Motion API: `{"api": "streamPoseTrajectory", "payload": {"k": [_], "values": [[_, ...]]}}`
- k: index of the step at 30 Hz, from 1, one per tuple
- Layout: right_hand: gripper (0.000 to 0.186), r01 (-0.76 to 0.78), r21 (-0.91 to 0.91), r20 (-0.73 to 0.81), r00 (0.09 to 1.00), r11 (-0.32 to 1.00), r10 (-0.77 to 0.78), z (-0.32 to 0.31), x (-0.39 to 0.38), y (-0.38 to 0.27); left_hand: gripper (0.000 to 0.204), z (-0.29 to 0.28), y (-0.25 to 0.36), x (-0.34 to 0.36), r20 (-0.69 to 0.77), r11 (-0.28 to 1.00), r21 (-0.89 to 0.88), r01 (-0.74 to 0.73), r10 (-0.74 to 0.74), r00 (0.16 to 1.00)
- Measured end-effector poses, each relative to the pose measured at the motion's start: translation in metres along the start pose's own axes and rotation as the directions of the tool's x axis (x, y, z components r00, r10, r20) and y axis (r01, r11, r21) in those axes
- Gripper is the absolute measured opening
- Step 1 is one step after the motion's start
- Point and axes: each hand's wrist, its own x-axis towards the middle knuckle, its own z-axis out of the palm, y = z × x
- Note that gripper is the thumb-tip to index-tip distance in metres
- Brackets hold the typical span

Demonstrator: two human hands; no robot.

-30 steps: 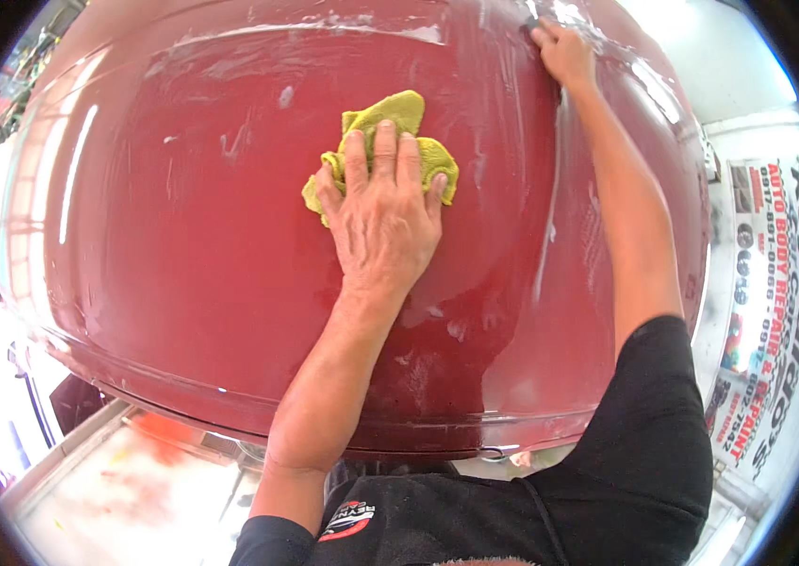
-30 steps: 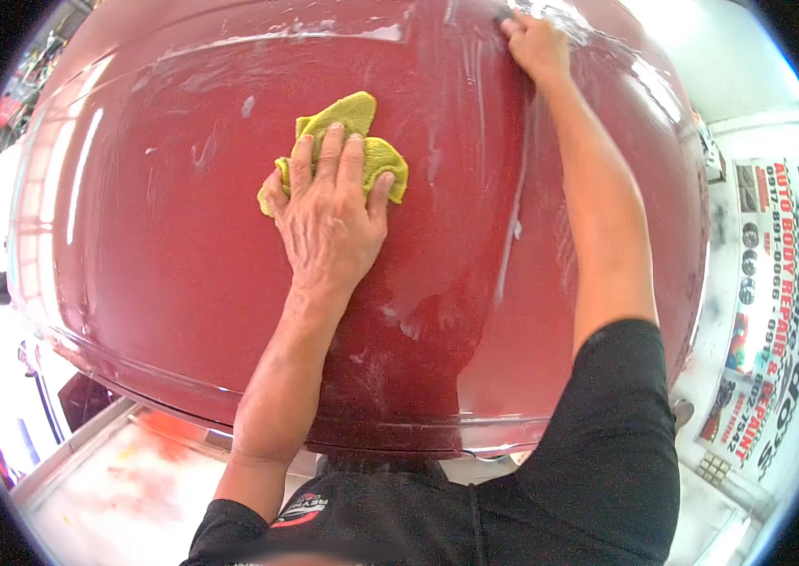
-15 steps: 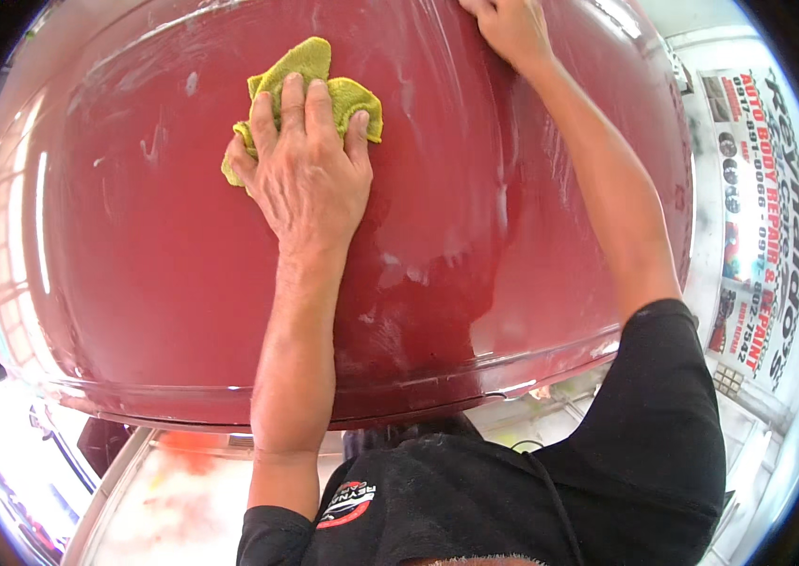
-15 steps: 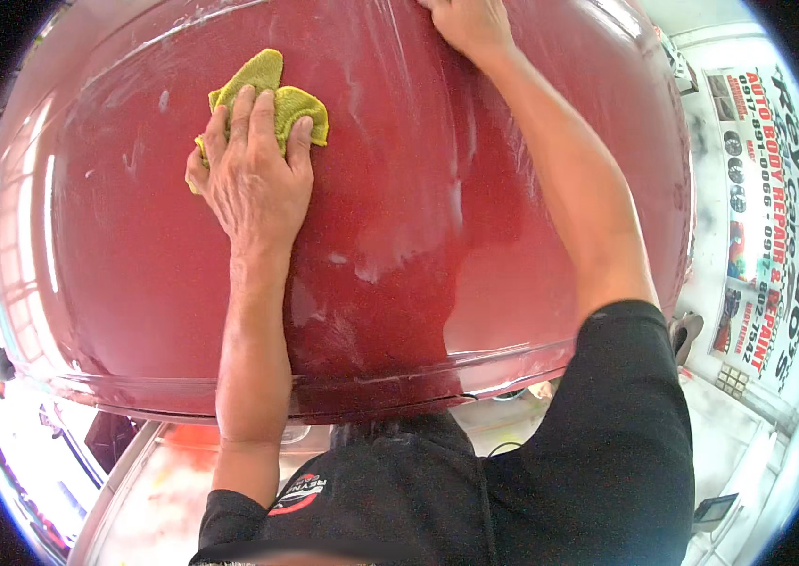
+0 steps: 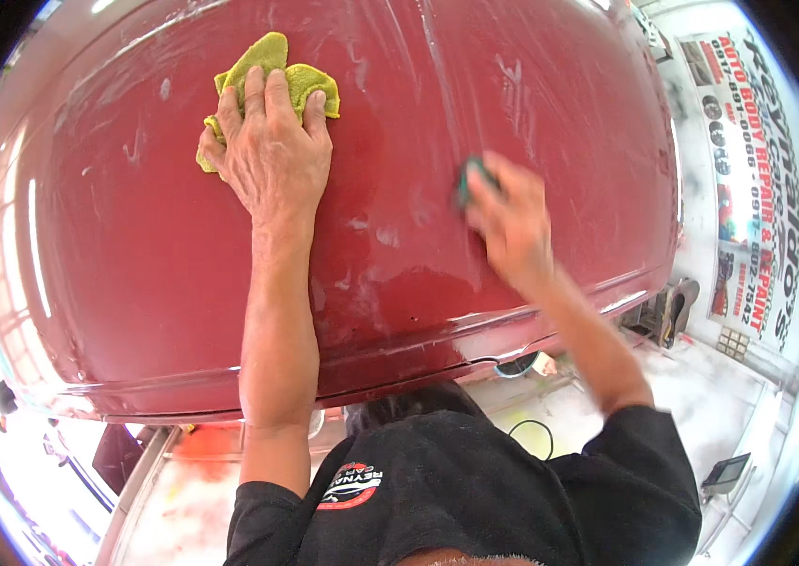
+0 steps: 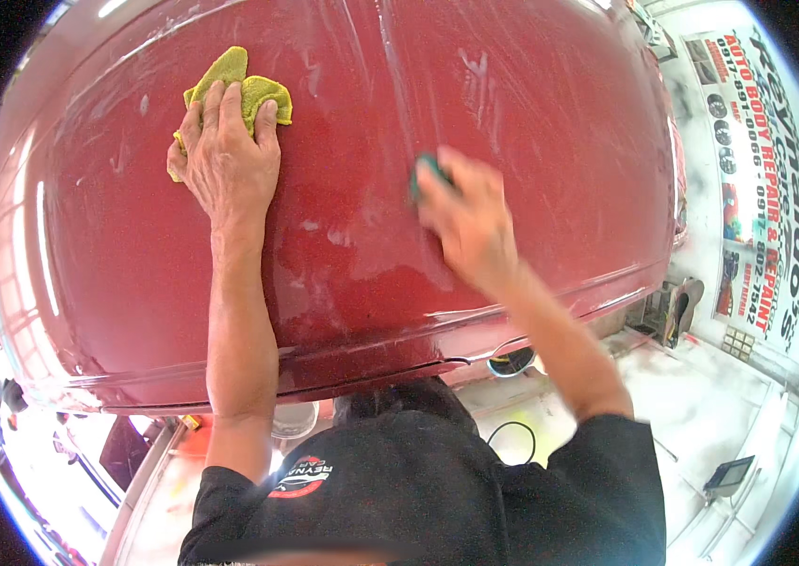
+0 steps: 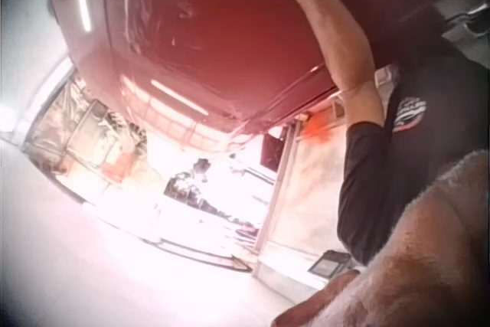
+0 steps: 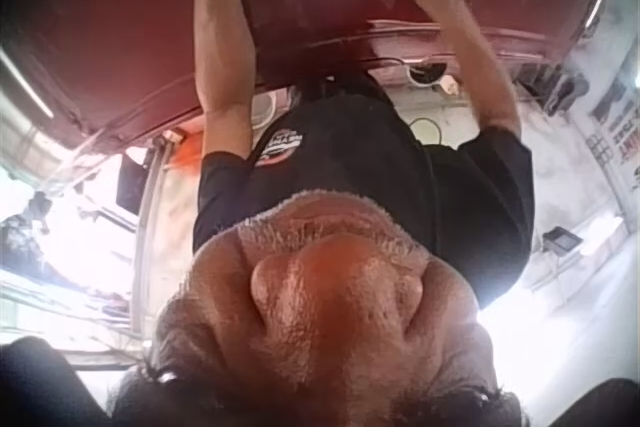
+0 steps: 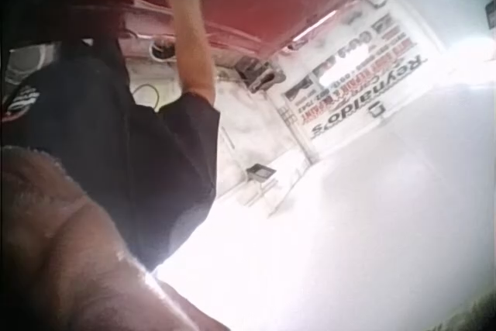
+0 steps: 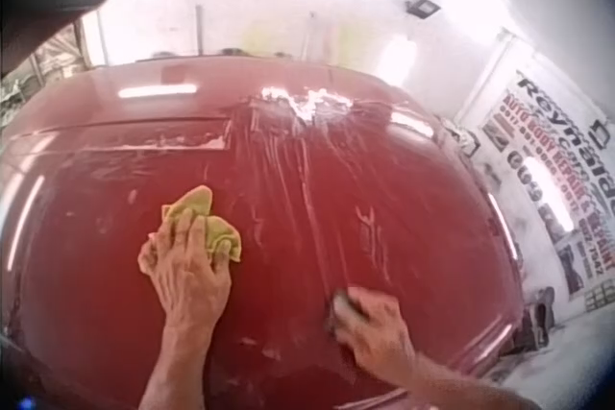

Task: Wet-sanding the surface of a red vehicle body panel in a paint booth.

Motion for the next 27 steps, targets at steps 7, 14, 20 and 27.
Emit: {"api": "streamPoseTrajectory", "payload": {"k": [7,14,20,27], "values": [[0.034,-0.026,-0.077,-0.229,0.973,0.997,0.008,0.049,0.171,0.075,0.046,0.001,0.003,0.005,-0.012,1.0,-0.001,-0.03,0.03,0.999],[0.054,0.106,0.052,0.021,0.994,0.993,-0.107,0.002,-0.015,-0.047,0.043,-0.011,-0.002,0.007,-0.075,0.997,-0.075,0.009,-0.014,0.997],[0.05,0.239,0.056,0.076,0.967,0.969,-0.243,0.016,0.061,-0.007,0.044,-0.009,0.016,0.007,-0.124,0.992,-0.125,-0.022,0.006,0.992],[0.044,0.013,-0.054,0.079,0.997,0.998,-0.009,0.033,0.082,-0.033,0.031,0.004,-0.003,0.008,-0.168,0.987,-0.11,-0.118,0.098,0.981]]}}
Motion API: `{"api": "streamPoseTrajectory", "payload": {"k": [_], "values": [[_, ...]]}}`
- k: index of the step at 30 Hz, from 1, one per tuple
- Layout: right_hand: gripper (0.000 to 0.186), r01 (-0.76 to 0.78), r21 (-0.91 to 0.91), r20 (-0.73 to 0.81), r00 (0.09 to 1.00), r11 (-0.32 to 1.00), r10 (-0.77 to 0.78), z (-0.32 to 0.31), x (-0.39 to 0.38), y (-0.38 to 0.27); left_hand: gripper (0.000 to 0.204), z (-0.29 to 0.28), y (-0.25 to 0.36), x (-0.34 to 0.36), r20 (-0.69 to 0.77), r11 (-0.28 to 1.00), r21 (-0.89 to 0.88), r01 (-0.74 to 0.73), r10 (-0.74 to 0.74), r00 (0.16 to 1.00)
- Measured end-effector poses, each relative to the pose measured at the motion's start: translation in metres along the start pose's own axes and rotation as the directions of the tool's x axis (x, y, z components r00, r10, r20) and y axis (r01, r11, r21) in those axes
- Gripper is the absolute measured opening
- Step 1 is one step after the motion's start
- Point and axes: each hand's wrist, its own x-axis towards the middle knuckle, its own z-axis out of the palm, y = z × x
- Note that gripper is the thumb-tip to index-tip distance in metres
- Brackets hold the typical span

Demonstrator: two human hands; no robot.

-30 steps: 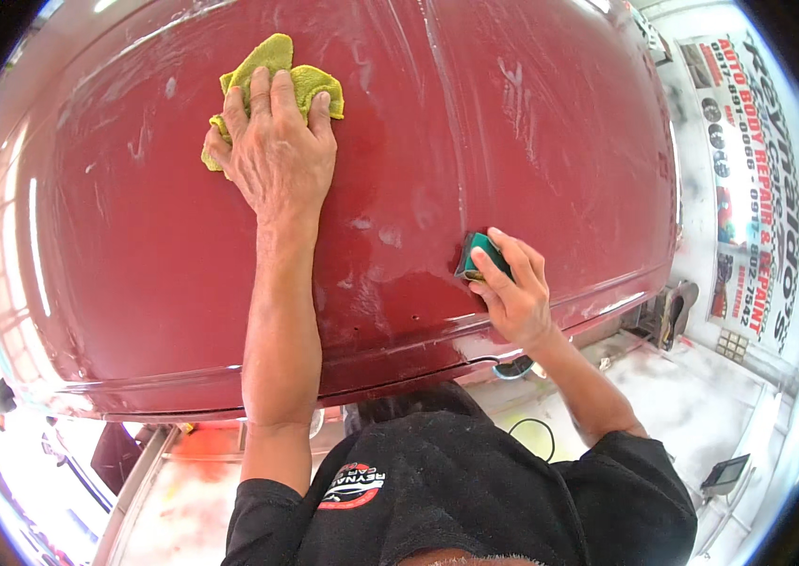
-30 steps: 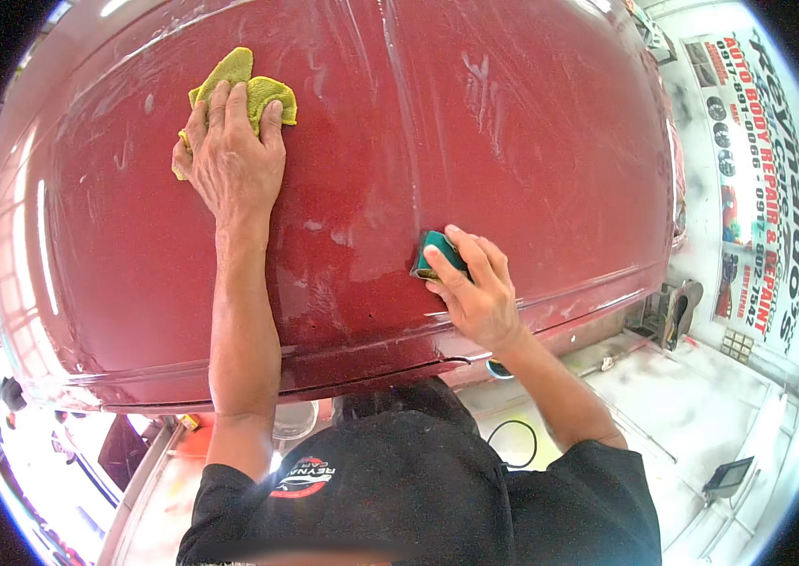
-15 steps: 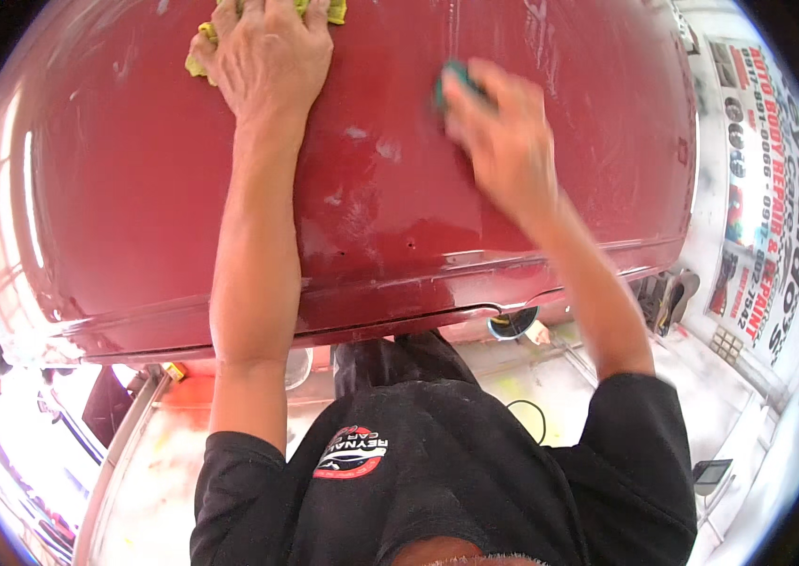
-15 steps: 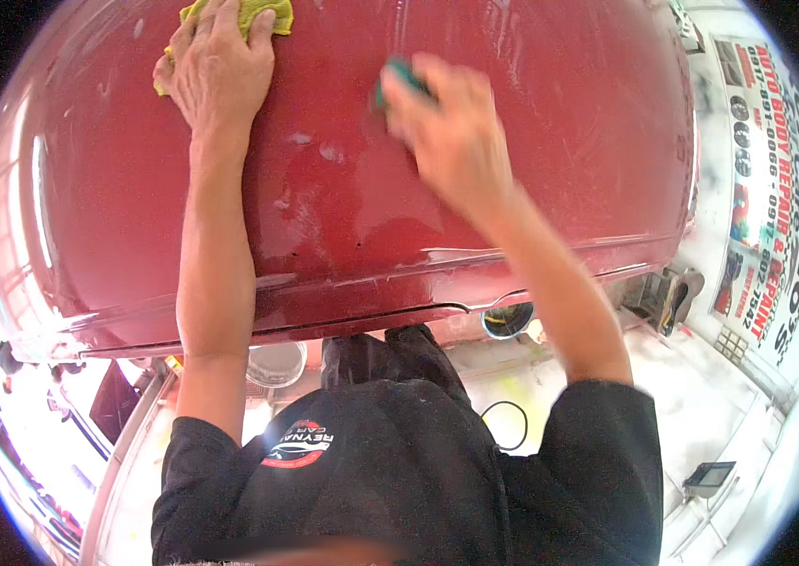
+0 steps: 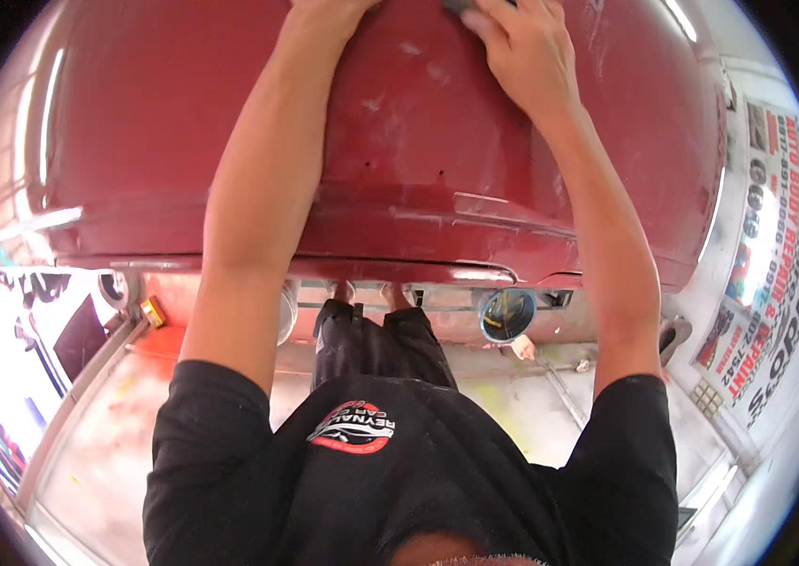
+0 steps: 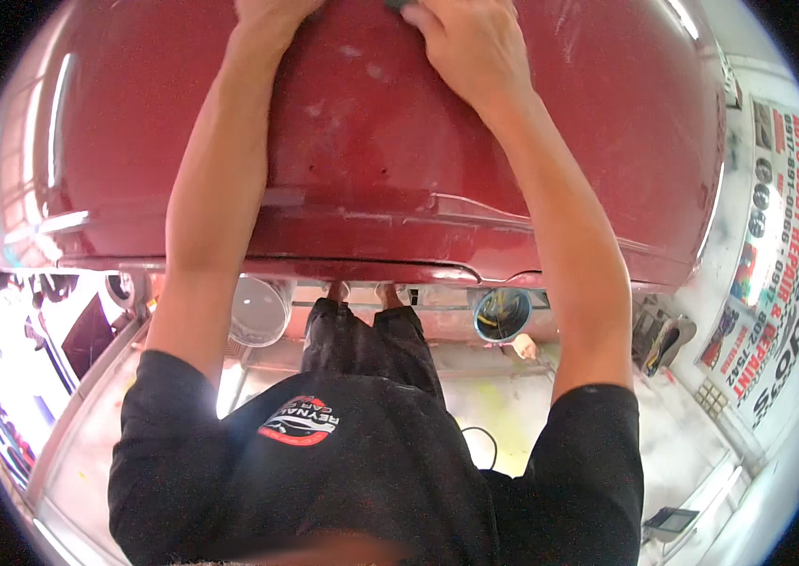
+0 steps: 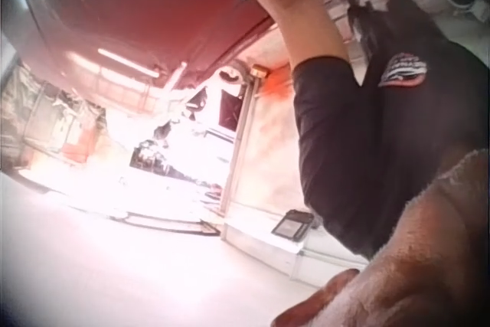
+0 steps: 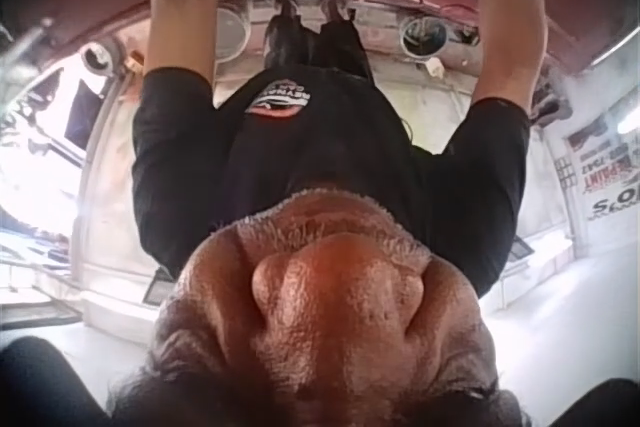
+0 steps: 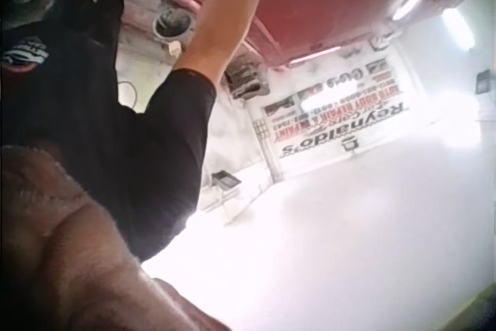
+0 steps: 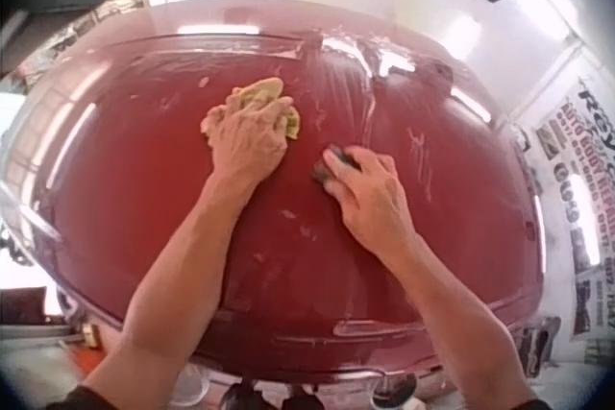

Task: Wet-sanding the surface of a red vehicle body panel in a paint booth.

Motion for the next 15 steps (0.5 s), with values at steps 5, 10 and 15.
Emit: {"api": "streamPoseTrajectory", "payload": {"k": [5,10,15], "values": [[0.043,0.27,0.18,0.007,0.961,0.946,-0.275,-0.031,-0.106,-0.003,0.024,-0.041,-0.017,-0.023,0.241,0.998,0.06,-0.02,0.005,0.97],[0.046,0.416,0.236,0.036,0.899,0.878,-0.436,-0.009,-0.049,-0.028,0.02,-0.136,-0.066,-0.108,0.041,0.998,-0.009,0.068,-0.068,0.997],[0.046,0.439,0.248,-0.033,0.895,0.864,-0.445,0.0,-0.037,-0.046,0.034,-0.165,-0.118,-0.138,0.037,0.967,0.173,0.188,-0.197,0.98]]}}
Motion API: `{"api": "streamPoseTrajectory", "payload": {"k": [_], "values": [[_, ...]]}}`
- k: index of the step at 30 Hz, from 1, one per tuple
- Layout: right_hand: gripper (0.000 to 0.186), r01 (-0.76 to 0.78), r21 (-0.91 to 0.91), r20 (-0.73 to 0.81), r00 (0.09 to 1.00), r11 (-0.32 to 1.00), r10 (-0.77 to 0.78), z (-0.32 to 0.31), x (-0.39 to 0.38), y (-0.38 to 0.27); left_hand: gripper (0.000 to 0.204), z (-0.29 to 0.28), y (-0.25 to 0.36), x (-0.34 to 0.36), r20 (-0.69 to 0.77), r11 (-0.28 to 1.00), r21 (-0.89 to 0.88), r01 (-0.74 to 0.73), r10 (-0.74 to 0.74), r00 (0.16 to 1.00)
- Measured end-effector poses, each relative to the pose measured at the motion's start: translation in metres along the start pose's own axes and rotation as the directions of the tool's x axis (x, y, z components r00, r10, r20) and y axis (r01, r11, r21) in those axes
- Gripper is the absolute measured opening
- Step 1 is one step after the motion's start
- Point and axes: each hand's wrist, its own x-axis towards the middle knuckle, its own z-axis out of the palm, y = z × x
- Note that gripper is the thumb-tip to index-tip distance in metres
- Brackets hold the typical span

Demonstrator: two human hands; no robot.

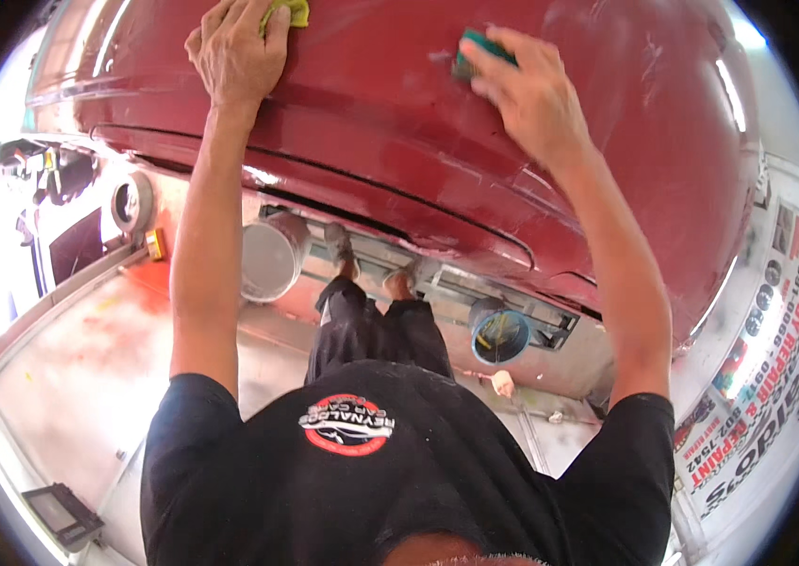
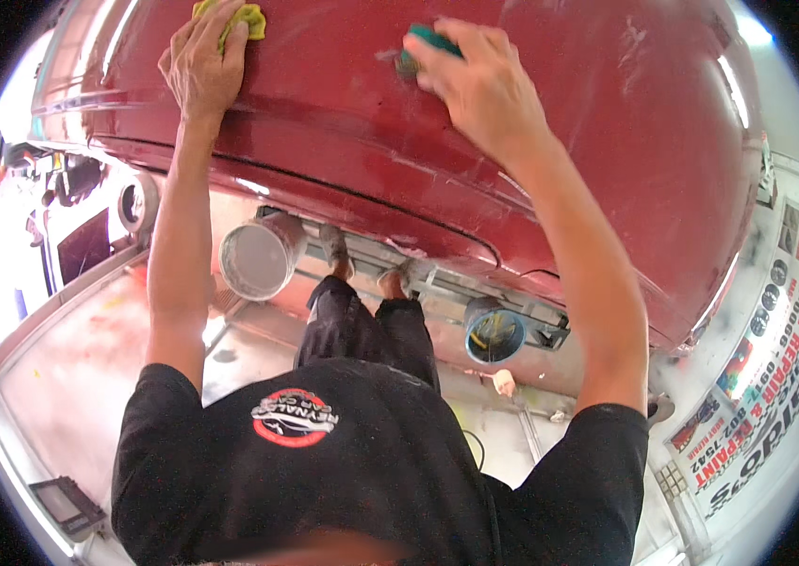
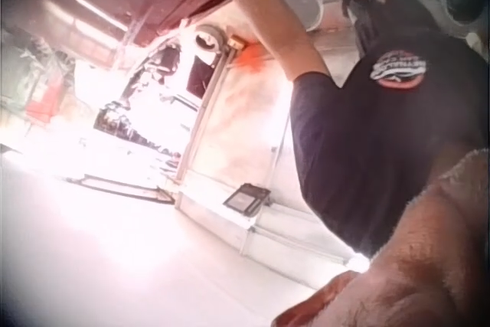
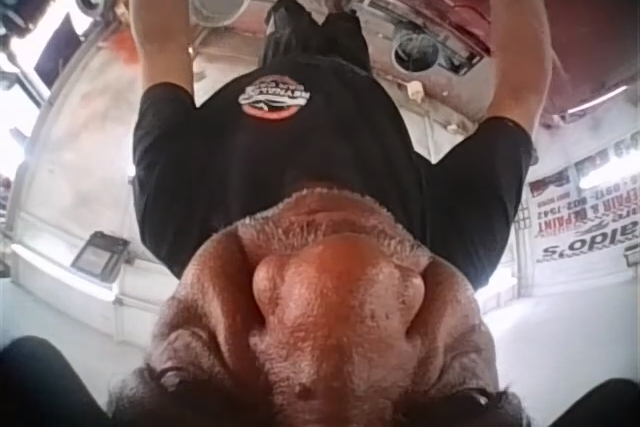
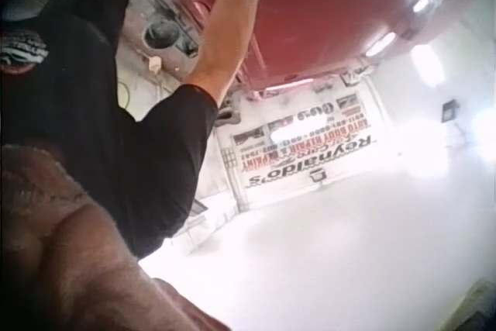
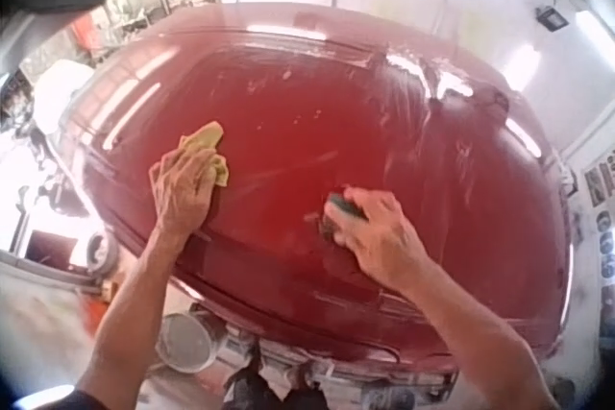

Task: Wet-sanding the surface of a red vehicle body panel in a paint booth.

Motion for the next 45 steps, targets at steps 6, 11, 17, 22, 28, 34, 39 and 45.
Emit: {"api": "streamPoseTrajectory", "payload": {"k": [6,11,17,22,28,34,39,45], "values": [[0.05,-0.107,-0.007,0.069,0.992,0.994,0.108,-0.018,-0.058,-0.009,0.044,0.01,0.021,0.007,0.075,0.987,0.162,-0.021,0.009,0.997],[0.04,-0.174,-0.113,-0.033,0.985,0.978,0.171,0.01,0.026,0.052,0.058,0.045,0.058,0.044,0.158,0.977,0.181,-0.114,0.085,0.984],[0.036,-0.356,-0.261,-0.169,0.932,0.897,0.321,0.024,0.073,0.091,0.05,0.077,0.078,0.092,0.222,0.997,0.034,-0.074,0.064,0.973],[0.048,-0.191,-0.138,-0.019,0.982,0.972,0.19,0.005,-0.024,-0.019,0.043,0.098,0.061,0.116,0.15,0.994,0.088,-0.07,0.056,0.987],[0.043,-0.255,-0.17,0.017,0.965,0.952,0.261,0.002,0.025,0.043,0.041,0.109,0.079,0.111,0.166,0.998,-0.039,-0.046,0.051,0.985],[0.037,-0.313,-0.232,-0.084,0.95,0.921,0.301,0.015,0.107,0.144,0.04,0.09,0.081,0.123,0.195,0.999,-0.047,-0.025,0.034,0.98],[0.038,-0.421,-0.339,-0.111,0.906,0.842,0.408,0.04,0.172,0.247,0.044,0.085,0.073,0.119,0.232,0.998,-0.064,-0.024,0.039,0.972],[0.042,-0.42,-0.373,-0.122,0.906,0.827,0.405,0.028,0.241,0.37,0.046,0.075,0.082,0.119,0.259,0.996,-0.091,0.008,0.016,0.966]]}}
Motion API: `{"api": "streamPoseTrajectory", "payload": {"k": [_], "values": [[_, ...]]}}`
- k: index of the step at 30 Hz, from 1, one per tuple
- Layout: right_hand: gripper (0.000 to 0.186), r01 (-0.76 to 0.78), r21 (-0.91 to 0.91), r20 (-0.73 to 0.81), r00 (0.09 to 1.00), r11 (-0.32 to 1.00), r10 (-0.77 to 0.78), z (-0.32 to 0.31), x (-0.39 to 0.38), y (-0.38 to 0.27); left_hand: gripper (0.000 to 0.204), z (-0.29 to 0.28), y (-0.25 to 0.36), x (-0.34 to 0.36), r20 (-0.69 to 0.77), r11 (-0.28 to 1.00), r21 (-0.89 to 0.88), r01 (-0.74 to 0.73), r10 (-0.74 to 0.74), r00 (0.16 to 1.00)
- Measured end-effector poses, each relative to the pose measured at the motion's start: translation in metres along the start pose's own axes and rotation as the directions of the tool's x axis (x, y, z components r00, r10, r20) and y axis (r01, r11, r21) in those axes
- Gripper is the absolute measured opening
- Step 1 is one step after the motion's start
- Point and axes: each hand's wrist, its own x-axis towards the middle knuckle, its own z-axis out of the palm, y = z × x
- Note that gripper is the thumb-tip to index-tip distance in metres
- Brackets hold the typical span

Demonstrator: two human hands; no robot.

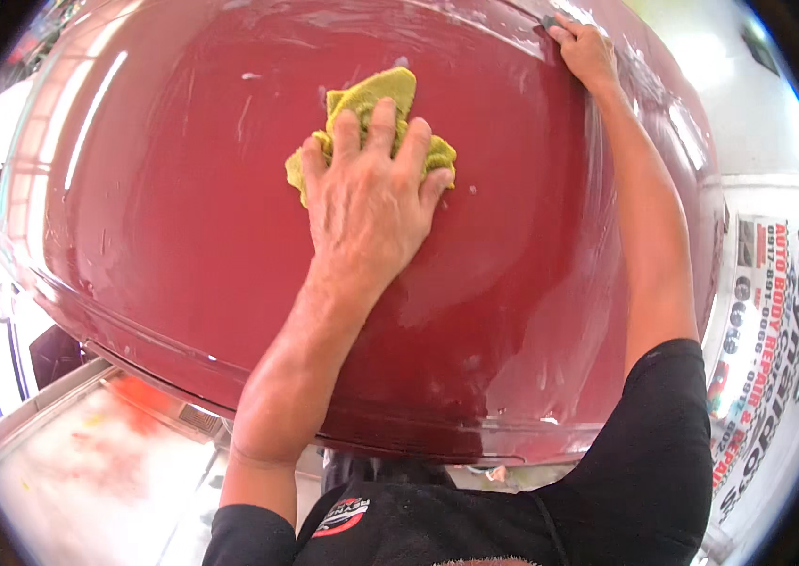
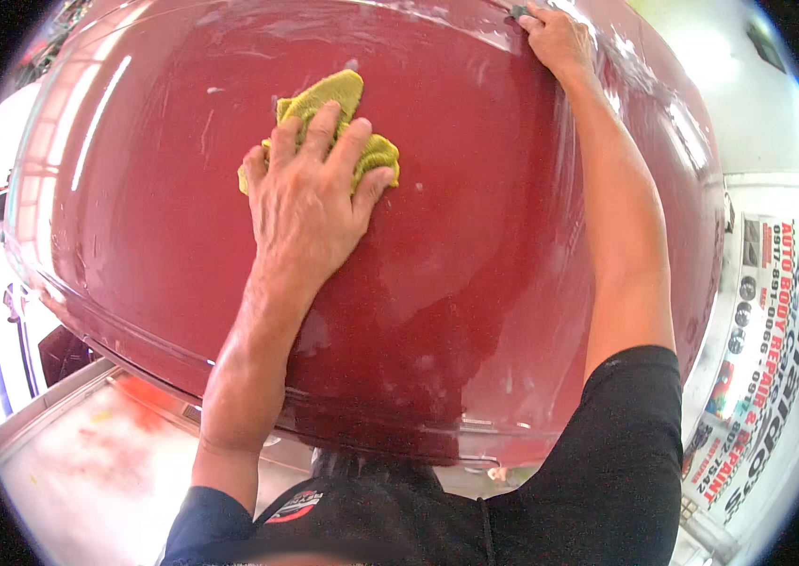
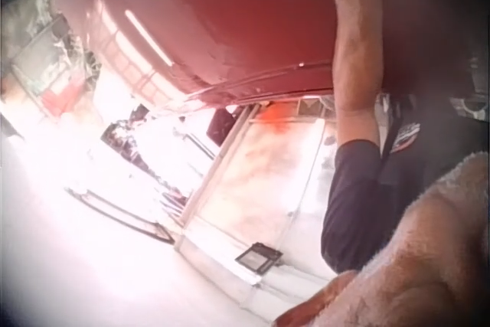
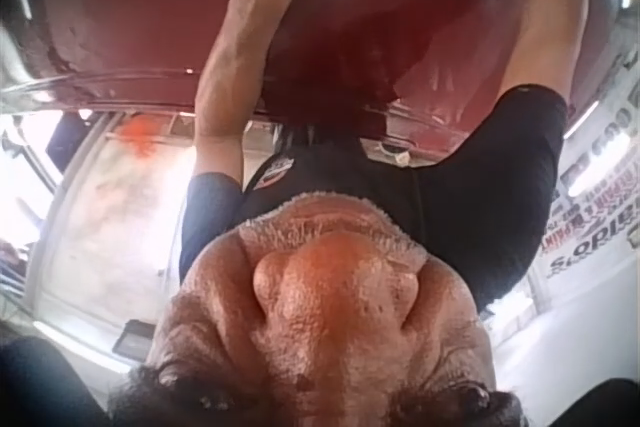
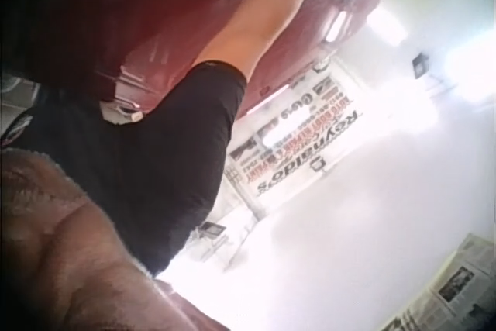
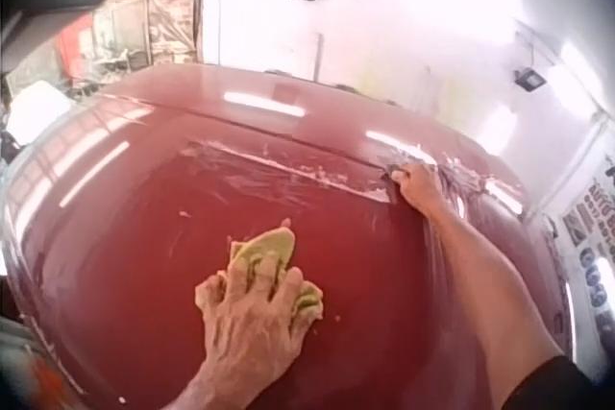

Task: Wet-sanding the surface of a red vehicle body panel in a paint booth.

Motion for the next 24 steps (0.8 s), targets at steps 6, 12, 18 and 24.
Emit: {"api": "streamPoseTrajectory", "payload": {"k": [6,12,18,24], "values": [[0.043,-0.181,-0.066,0.129,0.974,0.981,0.188,-0.01,-0.003,-0.038,0.046,0.004,-0.003,0.003,0.004,1.0,-0.023,-0.007,0.007,1.0],[0.037,0.077,0.073,0.056,0.995,0.994,-0.081,-0.051,-0.114,-0.055,0.047,0.003,-0.003,0.001,0.043,1.0,-0.005,0.026,-0.025,0.999],[0.04,-0.052,0.0,0.076,0.996,0.999,0.052,-0.015,-0.004,-0.024,0.047,0.002,0.002,0.0,-0.015,1.0,-0.024,0.013,-0.013,1.0],[0.04,-0.039,-0.002,0.115,0.993,0.999,0.039,0.006,0.0,-0.021,0.049,0.0,-0.01,0.0,0.049,0.999,0.001,0.034,-0.034,0.998]]}}
